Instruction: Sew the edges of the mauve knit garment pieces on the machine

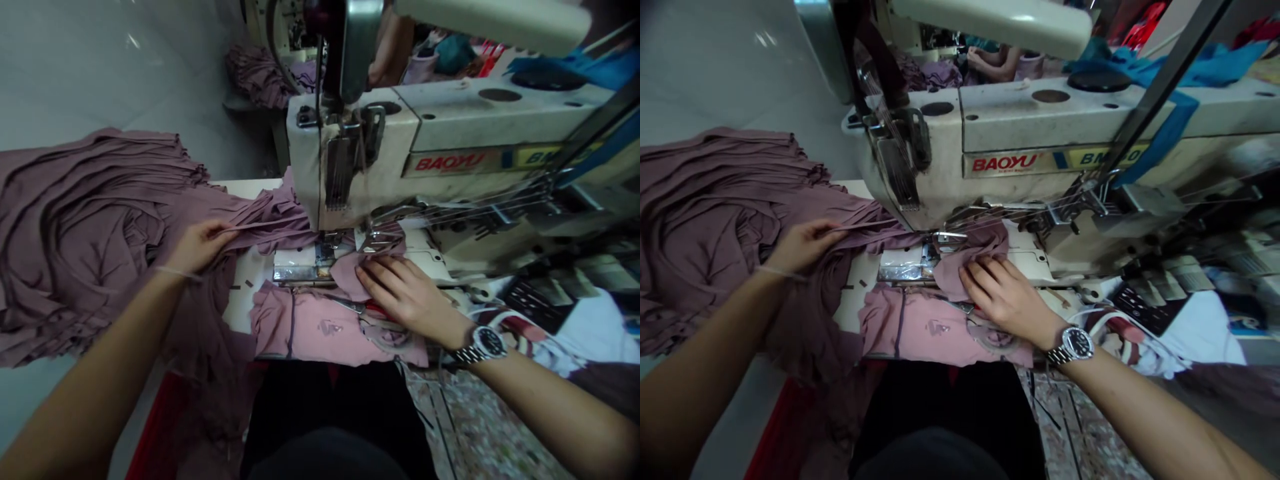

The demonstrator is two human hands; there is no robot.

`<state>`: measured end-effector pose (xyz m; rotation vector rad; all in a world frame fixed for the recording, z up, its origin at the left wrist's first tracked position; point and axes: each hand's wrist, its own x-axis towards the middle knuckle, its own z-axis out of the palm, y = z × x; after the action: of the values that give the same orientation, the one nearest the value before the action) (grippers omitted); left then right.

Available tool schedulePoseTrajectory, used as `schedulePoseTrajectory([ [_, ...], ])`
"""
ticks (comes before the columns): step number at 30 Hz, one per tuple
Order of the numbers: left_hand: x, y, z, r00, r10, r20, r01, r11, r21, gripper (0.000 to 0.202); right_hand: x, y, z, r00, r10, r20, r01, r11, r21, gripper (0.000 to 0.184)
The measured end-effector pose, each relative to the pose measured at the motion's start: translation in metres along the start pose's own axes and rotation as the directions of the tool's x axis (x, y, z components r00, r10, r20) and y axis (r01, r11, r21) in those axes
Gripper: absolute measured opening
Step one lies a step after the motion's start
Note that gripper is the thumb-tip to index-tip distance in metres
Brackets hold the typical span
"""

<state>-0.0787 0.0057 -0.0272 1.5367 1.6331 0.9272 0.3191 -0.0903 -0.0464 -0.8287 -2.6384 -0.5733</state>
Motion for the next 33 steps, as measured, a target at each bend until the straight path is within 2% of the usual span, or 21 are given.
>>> schedulePoseTrajectory([
  [3, -0.005, 0.02, -0.023, 0.993, -0.023, -0.116, 0.007, 0.99, -0.141, 0.041, 0.003, -0.004, -0.004, 0.996, -0.055, -0.065, 0.058, 0.997, 0.051, 0.02],
  [5, -0.009, 0.038, -0.028, 0.981, -0.019, -0.195, -0.033, 0.965, -0.259, 0.046, 0.008, -0.008, -0.005, 0.996, -0.057, -0.067, 0.061, 0.997, 0.048, 0.019],
  [8, -0.025, 0.065, -0.009, 0.967, 0.065, -0.247, -0.16, 0.908, -0.387, 0.043, 0.012, -0.013, -0.006, 1.0, -0.019, -0.022, 0.019, 1.0, -0.004, 0.028],
  [9, -0.033, 0.071, 0.004, 0.968, 0.144, -0.204, -0.21, 0.909, -0.359, 0.038, 0.013, -0.014, -0.007, 1.0, 0.006, -0.009, -0.006, 1.0, -0.019, 0.03],
  [10, -0.042, 0.075, 0.02, 0.961, 0.254, -0.109, -0.275, 0.92, -0.28, 0.033, 0.014, -0.015, -0.006, 0.999, 0.034, 0.003, -0.034, 0.999, -0.025, 0.03],
  [11, -0.052, 0.077, 0.037, 0.923, 0.379, 0.06, -0.367, 0.917, -0.157, 0.029, 0.015, -0.015, -0.006, 0.998, 0.065, 0.014, -0.065, 0.998, -0.021, 0.029],
  [12, -0.061, 0.076, 0.054, 0.831, 0.497, 0.25, -0.503, 0.863, -0.043, 0.031, 0.017, -0.015, -0.006, 0.995, 0.097, 0.02, -0.097, 0.995, -0.01, 0.027],
  [13, -0.069, 0.073, 0.071, 0.708, 0.581, 0.401, -0.651, 0.757, 0.052, 0.039, 0.018, -0.016, -0.006, 0.991, 0.128, 0.027, -0.128, 0.992, 0.003, 0.024],
  [14, -0.076, 0.069, 0.086, 0.609, 0.629, 0.484, -0.768, 0.621, 0.158, 0.045, 0.02, -0.016, -0.006, 0.987, 0.156, 0.035, -0.156, 0.988, 0.014, 0.022],
  [15, -0.081, 0.064, 0.098, 0.54, 0.66, 0.522, -0.839, 0.475, 0.266, 0.048, 0.022, -0.016, -0.006, 0.983, 0.178, 0.045, -0.179, 0.984, 0.019, 0.022],
  [16, -0.084, 0.059, 0.107, 0.505, 0.686, 0.524, -0.859, 0.344, 0.379, 0.045, 0.023, -0.017, -0.007, 0.98, 0.192, 0.057, -0.193, 0.981, 0.014, 0.022],
  [17, -0.087, 0.054, 0.112, 0.491, 0.713, 0.501, -0.843, 0.245, 0.478, 0.041, 0.023, -0.018, -0.007, 0.978, 0.198, 0.069, -0.198, 0.98, 0.0, 0.024],
  [18, -0.088, 0.051, 0.114, 0.481, 0.74, 0.471, -0.816, 0.18, 0.549, 0.036, 0.023, -0.018, -0.008, 0.977, 0.196, 0.082, -0.195, 0.981, -0.016, 0.027],
  [20, -0.091, 0.048, 0.111, 0.439, 0.788, 0.432, -0.794, 0.116, 0.597, 0.028, 0.02, -0.02, -0.009, 0.979, 0.18, 0.092, -0.178, 0.984, -0.032, 0.031],
  [22, -0.094, 0.048, 0.105, 0.405, 0.806, 0.433, -0.805, 0.09, 0.586, 0.023, 0.016, -0.023, -0.009, 0.985, 0.155, 0.07, -0.155, 0.988, -0.016, 0.028],
  [24, -0.099, 0.049, 0.101, 0.398, 0.79, 0.465, -0.822, 0.082, 0.564, 0.021, 0.013, -0.025, -0.009, 0.99, 0.132, 0.041, -0.133, 0.991, 0.002, 0.026],
  [25, -0.101, 0.05, 0.101, 0.415, 0.776, 0.476, -0.821, 0.094, 0.563, 0.021, 0.013, -0.026, -0.008, 0.991, 0.127, 0.04, -0.127, 0.992, 0.006, 0.027],
  [28, -0.106, 0.052, 0.107, 0.525, 0.728, 0.441, -0.757, 0.163, 0.633, 0.025, 0.018, -0.03, -0.006, 0.981, 0.165, 0.102, -0.165, 0.986, -0.001, 0.038],
  [30, -0.107, 0.053, 0.111, 0.58, 0.713, 0.393, -0.699, 0.189, 0.689, 0.029, 0.024, -0.033, -0.004, 0.968, 0.217, 0.129, -0.216, 0.976, -0.018, 0.042],
  [31, -0.107, 0.054, 0.114, 0.585, 0.718, 0.377, -0.686, 0.19, 0.702, 0.03, 0.027, -0.034, -0.003, 0.962, 0.244, 0.123, -0.243, 0.97, -0.026, 0.041],
  [33, -0.106, 0.053, 0.116, 0.555, 0.747, 0.366, -0.703, 0.185, 0.687, 0.03, 0.031, -0.037, 0.001, 0.955, 0.286, 0.083, -0.285, 0.958, -0.024, 0.039],
])
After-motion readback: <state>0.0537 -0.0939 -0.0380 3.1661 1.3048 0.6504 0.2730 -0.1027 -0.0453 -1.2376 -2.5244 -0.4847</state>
